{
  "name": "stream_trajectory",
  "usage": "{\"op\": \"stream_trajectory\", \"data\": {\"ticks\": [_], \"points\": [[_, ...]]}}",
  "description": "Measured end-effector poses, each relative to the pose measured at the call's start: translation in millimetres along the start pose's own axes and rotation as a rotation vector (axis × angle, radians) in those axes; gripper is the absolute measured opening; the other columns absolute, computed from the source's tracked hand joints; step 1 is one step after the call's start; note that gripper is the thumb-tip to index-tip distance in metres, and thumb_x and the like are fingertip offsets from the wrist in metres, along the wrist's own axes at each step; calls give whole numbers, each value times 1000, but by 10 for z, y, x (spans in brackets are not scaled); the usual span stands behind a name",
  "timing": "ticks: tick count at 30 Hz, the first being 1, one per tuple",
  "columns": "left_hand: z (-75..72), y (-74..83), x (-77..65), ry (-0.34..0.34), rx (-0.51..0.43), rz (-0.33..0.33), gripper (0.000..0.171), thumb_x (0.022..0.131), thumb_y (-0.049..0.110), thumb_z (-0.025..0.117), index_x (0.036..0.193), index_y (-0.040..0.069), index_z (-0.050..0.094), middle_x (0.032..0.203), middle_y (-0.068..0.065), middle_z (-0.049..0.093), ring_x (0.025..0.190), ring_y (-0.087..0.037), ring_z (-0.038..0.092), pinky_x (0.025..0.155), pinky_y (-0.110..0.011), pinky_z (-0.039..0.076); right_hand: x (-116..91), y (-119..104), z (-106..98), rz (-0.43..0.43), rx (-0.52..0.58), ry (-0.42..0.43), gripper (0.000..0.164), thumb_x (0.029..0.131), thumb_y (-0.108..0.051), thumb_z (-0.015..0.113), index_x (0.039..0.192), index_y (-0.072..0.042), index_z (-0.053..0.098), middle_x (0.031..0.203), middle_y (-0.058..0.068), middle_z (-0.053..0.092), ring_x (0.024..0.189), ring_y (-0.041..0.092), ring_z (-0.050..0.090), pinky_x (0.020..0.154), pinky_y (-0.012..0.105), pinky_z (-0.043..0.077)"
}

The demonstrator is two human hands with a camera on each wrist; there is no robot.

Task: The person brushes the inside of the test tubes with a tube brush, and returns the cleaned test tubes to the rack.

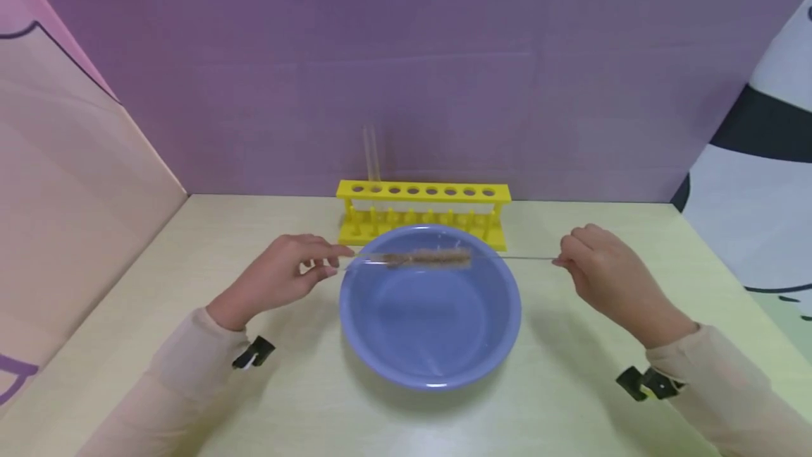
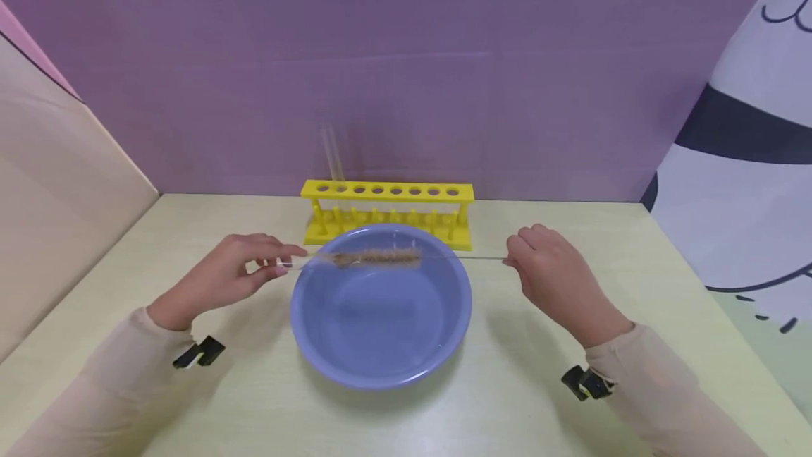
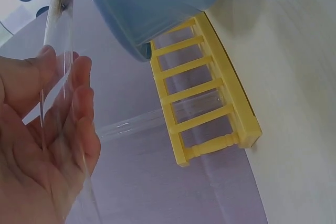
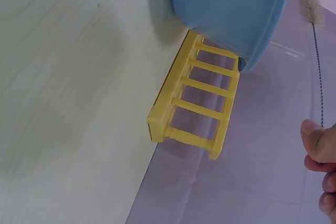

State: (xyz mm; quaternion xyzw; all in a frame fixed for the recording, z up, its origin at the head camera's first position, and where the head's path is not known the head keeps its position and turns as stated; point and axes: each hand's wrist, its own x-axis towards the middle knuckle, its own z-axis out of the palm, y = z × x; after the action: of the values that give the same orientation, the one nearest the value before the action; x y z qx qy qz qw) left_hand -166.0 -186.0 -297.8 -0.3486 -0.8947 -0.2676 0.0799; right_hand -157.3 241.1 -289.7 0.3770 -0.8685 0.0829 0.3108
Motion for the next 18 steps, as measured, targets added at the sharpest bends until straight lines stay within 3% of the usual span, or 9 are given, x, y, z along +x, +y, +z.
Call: {"op": "stream_trajectory", "data": {"ticks": [3, 6, 8, 13, 18], "points": [[-12, -5, 8, -36, -24, -34, 29, 86, 5, 66, 115, 12, 68, 86, 7, 67, 74, -6, 57, 65, -26, 50, -22, 28, 22, -30, 6, 50, 26, 87, -6, 64, 67, -7, 46, 63, 0, 43, 61, 17, 40, 53, 30, 37], [-28, -15, 13, -75, -59, -69, 28, 89, 7, 64, 115, 13, 68, 86, 8, 66, 72, -6, 56, 64, -26, 50, -42, 51, 43, -57, 6, 106, 41, 102, -25, 39, 66, -7, 45, 63, 0, 40, 60, 17, 38, 53, 30, 34], [-35, -22, 15, -107, -87, -91, 28, 90, 7, 63, 116, 13, 68, 86, 9, 66, 72, -6, 56, 64, -26, 50, -64, 57, 58, -66, 1, 128, 48, 103, -32, 29, 65, -7, 44, 62, 0, 38, 59, 16, 37, 52, 29, 33], [-39, -37, 22, -177, -151, -111, 28, 90, 6, 63, 116, 12, 68, 85, 8, 66, 72, -9, 56, 64, -27, 50, -137, 66, 96, -77, -8, 151, 48, 103, -32, 30, 65, -7, 45, 63, -1, 37, 58, 16, 36, 52, 27, 32], [-48, -41, 23, -186, -157, -107, 27, 89, 5, 63, 116, 10, 68, 83, 7, 65, 70, -10, 57, 64, -27, 50, -159, 74, 134, -105, -17, 187, 47, 103, -30, 32, 66, -5, 46, 62, 1, 38, 57, 18, 36, 51, 28, 32]]}}
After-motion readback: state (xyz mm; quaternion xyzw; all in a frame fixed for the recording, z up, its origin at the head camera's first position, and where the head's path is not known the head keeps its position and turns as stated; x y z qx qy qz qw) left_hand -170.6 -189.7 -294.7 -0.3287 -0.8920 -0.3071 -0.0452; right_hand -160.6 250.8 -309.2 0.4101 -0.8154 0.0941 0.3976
